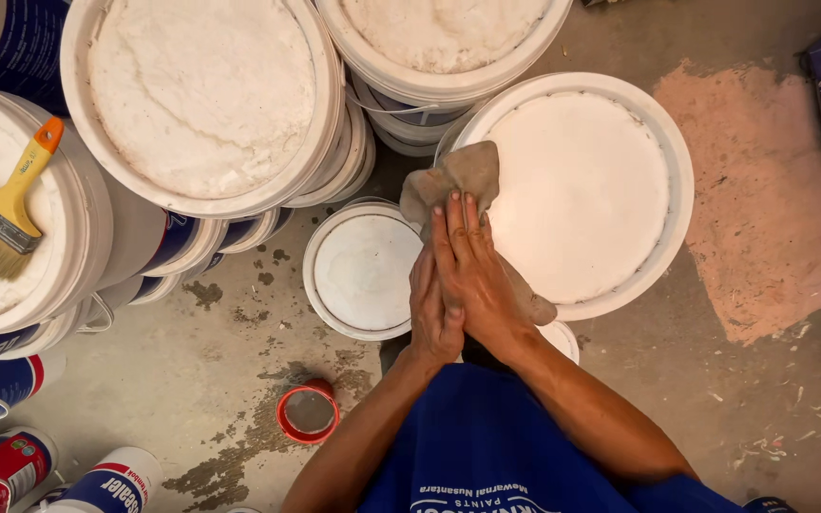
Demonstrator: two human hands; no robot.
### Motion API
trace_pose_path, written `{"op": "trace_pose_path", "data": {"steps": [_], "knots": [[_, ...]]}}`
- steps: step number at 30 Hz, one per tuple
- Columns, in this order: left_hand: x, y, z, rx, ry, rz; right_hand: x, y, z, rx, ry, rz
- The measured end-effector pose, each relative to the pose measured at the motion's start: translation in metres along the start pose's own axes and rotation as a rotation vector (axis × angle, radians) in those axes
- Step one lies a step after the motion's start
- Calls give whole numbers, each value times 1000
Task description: The person wipes the lids of white paint buckets with a cloth, then washes the cloth in a small red bucket of water.
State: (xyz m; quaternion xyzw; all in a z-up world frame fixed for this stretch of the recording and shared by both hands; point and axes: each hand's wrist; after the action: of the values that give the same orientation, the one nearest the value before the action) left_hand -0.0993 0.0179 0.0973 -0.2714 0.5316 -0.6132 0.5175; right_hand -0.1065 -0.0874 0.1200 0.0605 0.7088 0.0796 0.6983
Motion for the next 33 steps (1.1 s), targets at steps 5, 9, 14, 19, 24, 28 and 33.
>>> {"op": "trace_pose_path", "data": {"steps": [5,9,14,19,24,28,33], "knots": [[66,13,-120,91,110,437,11,-58,-111,-130,-176,-114],[94,1,-123,373,312,681,45,-102,-175,68,-278,-135],[105,-37,-76,478,622,800,99,-96,-209,470,-412,223],[127,-48,-19,447,1005,639,42,-89,-149,1168,-427,845],[223,-28,57,436,879,311,89,-206,-109,893,-708,1249],[280,2,147,470,710,437,61,-298,-60,921,-510,1146],[265,-3,146,541,847,693,-37,-237,-41,843,-724,1330]]}}
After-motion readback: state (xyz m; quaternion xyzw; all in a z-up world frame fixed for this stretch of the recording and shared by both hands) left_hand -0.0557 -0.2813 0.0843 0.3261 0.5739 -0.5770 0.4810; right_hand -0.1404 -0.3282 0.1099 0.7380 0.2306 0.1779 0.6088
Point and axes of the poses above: each hand's wrist, its own z-axis towards the middle knuckle, its own x-axis out of the palm, y = z × x, and after that the axes turned 3 degrees about -y, right-handed
